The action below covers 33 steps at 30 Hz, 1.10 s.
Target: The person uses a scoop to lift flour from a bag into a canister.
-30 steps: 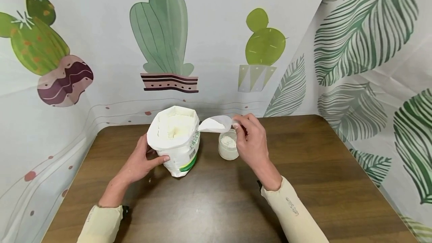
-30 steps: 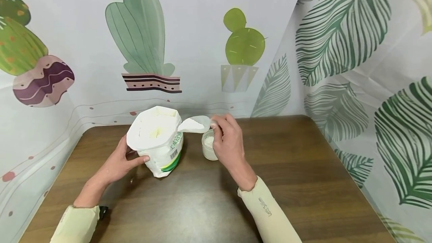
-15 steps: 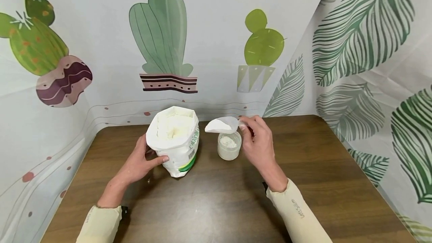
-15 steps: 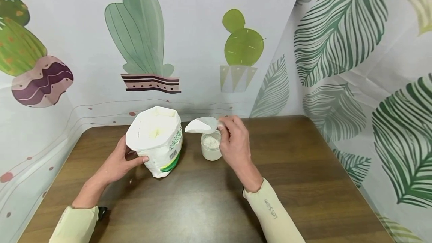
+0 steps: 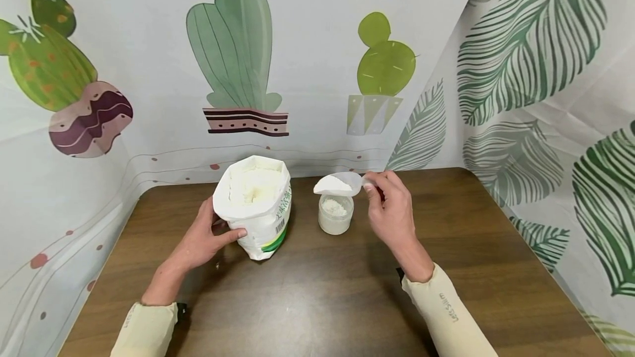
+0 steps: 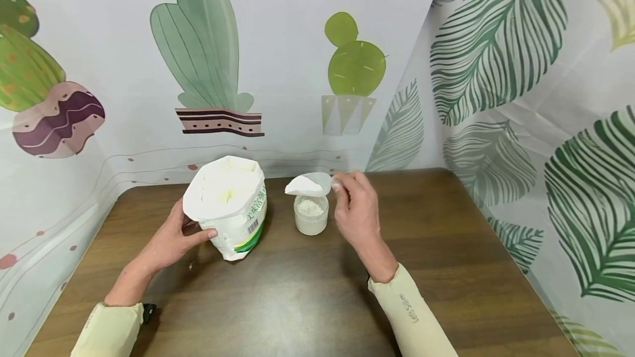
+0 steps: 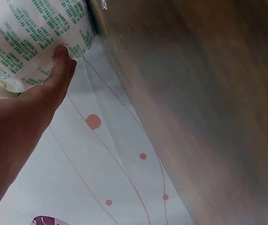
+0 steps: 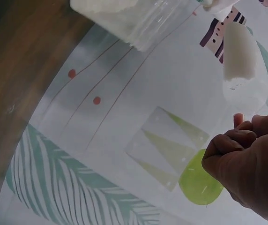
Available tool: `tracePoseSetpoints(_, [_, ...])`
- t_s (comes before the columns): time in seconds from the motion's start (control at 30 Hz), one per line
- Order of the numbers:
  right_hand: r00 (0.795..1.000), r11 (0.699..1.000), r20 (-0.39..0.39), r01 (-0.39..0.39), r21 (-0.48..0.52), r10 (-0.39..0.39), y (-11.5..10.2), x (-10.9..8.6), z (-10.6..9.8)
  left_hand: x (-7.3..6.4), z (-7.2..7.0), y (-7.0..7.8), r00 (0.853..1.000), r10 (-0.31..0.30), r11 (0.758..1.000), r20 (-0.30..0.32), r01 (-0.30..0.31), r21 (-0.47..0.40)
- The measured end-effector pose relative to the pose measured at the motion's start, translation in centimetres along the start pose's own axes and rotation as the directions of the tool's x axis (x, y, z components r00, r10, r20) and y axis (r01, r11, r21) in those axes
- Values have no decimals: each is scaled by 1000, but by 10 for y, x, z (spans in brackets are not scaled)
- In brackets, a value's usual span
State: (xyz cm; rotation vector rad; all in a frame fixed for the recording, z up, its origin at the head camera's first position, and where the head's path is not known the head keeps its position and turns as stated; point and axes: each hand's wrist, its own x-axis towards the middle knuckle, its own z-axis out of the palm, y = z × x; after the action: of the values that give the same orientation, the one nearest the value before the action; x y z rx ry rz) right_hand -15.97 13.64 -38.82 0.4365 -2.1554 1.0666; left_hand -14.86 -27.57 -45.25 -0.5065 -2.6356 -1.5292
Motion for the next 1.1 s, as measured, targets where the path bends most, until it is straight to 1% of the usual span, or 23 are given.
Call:
tracePoseSetpoints(0.43, [1000, 998, -24, -7, -69, 5, 18, 1, -14, 0, -1, 2, 1000, -3, 1000, -1, 3, 6])
tracePoseSetpoints(0.73, [1000, 997, -27, 6, -78, -8, 24, 3, -22, 0, -2, 0, 1000, -9, 1000, 3, 9, 5])
tracePoseSetpoints(0.9, [1000, 996, -7, 12, -93, -13, 26, 3, -24, 0, -2, -1, 1000, 1, 1000, 9, 0, -17])
tracePoseSetpoints(1.1, [999, 994, 19, 32, -105, -30, 28, 4, -27, 1, 0, 0, 1000, -10, 999, 11, 10, -40])
